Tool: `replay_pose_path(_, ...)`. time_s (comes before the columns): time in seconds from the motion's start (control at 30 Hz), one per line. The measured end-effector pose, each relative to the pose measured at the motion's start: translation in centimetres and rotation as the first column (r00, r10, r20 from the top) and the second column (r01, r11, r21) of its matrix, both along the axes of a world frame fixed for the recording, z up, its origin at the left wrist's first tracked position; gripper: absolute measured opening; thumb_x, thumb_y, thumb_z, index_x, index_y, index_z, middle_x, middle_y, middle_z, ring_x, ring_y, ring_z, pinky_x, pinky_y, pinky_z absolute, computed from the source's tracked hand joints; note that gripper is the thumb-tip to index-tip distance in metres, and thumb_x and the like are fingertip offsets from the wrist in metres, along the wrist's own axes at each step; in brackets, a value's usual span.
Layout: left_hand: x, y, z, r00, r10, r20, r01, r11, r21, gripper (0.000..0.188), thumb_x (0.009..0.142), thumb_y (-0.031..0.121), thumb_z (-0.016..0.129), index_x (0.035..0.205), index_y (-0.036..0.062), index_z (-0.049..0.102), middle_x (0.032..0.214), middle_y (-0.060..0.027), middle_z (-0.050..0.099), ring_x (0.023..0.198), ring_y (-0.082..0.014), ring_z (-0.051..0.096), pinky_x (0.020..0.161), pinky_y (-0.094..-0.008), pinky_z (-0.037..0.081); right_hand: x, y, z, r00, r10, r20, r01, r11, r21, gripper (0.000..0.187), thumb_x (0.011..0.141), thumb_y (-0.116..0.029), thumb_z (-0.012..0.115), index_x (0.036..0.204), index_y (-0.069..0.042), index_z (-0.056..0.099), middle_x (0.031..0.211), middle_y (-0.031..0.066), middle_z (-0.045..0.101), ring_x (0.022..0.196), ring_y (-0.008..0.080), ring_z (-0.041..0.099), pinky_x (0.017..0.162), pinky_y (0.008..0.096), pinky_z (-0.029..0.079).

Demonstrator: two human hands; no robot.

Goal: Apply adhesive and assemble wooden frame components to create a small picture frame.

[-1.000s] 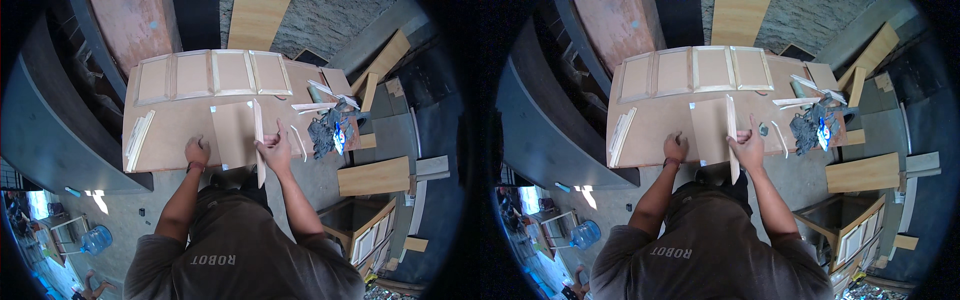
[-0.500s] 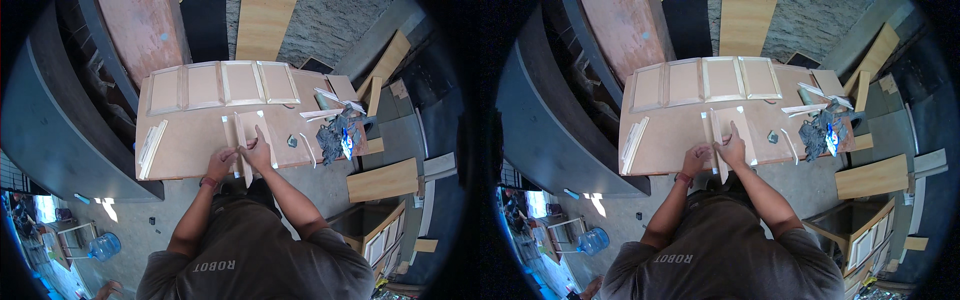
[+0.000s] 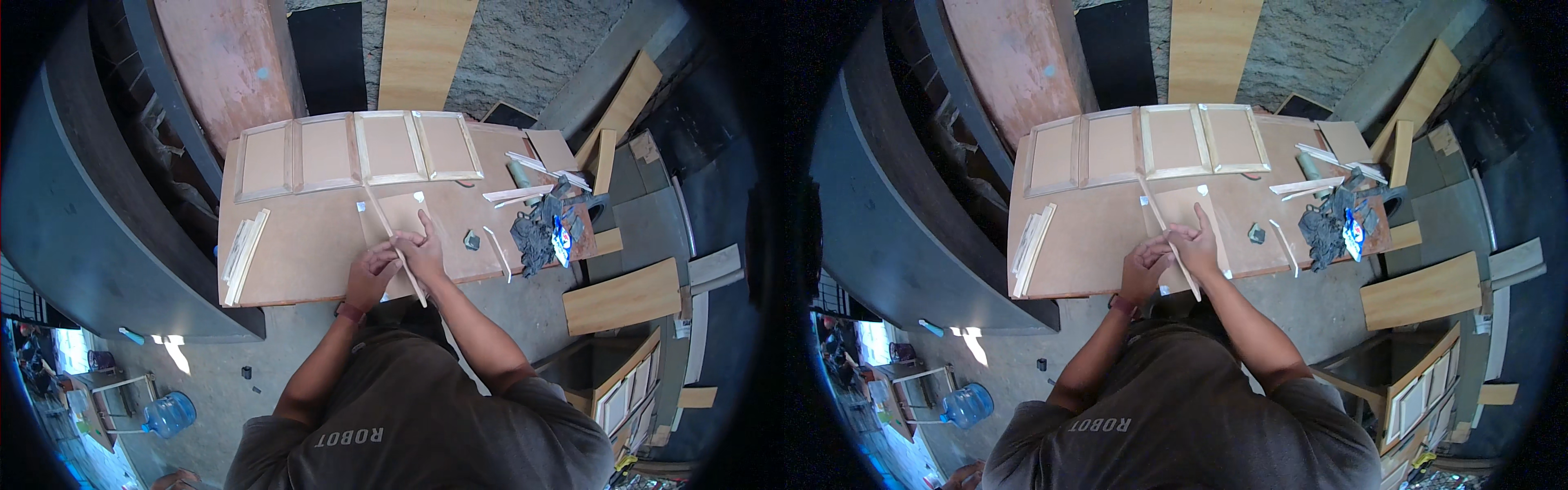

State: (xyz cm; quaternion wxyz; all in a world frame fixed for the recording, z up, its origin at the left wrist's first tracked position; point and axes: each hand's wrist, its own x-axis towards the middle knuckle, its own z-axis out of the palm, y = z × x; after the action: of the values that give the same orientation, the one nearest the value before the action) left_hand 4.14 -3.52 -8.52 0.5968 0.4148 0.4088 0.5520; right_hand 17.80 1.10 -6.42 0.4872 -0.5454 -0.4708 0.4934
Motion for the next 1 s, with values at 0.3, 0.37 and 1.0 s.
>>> replay_pose_path(0.3, 0.9, -0.1, 6.1, 0.949, 0.121, -0.290, -0.022, 0.947, 0.322, 0.030, 0.084, 0.002, 0.078, 0.111, -0.0022, 0.067, 0.102, -0.0110, 0.073, 0.091, -0.0139, 0.070, 0.081, -0.0282, 0.056, 4.4, 0.5, 2.6, 0.472, 0.107, -0.875, -0.445, 0.886, -0.132, 0.063, 0.101, -0.021, 0.055, 0.156, -0.012, 0.024, 0.118, 0.0114, 0.065, 0.098, 0.0211, 0.069, 0.064, 0.0385, 0.059)
replay_pose_path(0.37, 1.1, -0.2, 6.8, 0.945, 0.132, -0.301, -0.025, 0.942, 0.334, 0.027, 0.083, 0.003, 0.079, 0.108, -0.0015, 0.068, 0.101, -0.0110, 0.073, 0.090, -0.0141, 0.070, 0.081, -0.0282, 0.056, 4.7, 0.4, 2.9, 0.477, 0.106, -0.872, -0.435, 0.891, -0.130, 0.061, 0.101, -0.021, 0.056, 0.154, -0.012, 0.028, 0.120, 0.0111, 0.065, 0.100, 0.0207, 0.069, 0.065, 0.0386, 0.060)
replay_pose_path(1.0, 0.1, 0.0, 5.1, 0.938, 0.185, -0.294, -0.103, 0.956, 0.274, 0.020, 0.090, -0.001, 0.072, 0.109, -0.0033, 0.068, 0.104, -0.0086, 0.071, 0.094, -0.0124, 0.067, 0.085, -0.0257, 0.054, 5.3, 0.6, 2.8, 0.469, 0.061, -0.881, -0.355, 0.927, -0.125, 0.038, 0.101, -0.020, 0.056, 0.134, -0.002, 0.049, 0.116, 0.0132, 0.066, 0.099, 0.0211, 0.069, 0.081, 0.0328, 0.059)
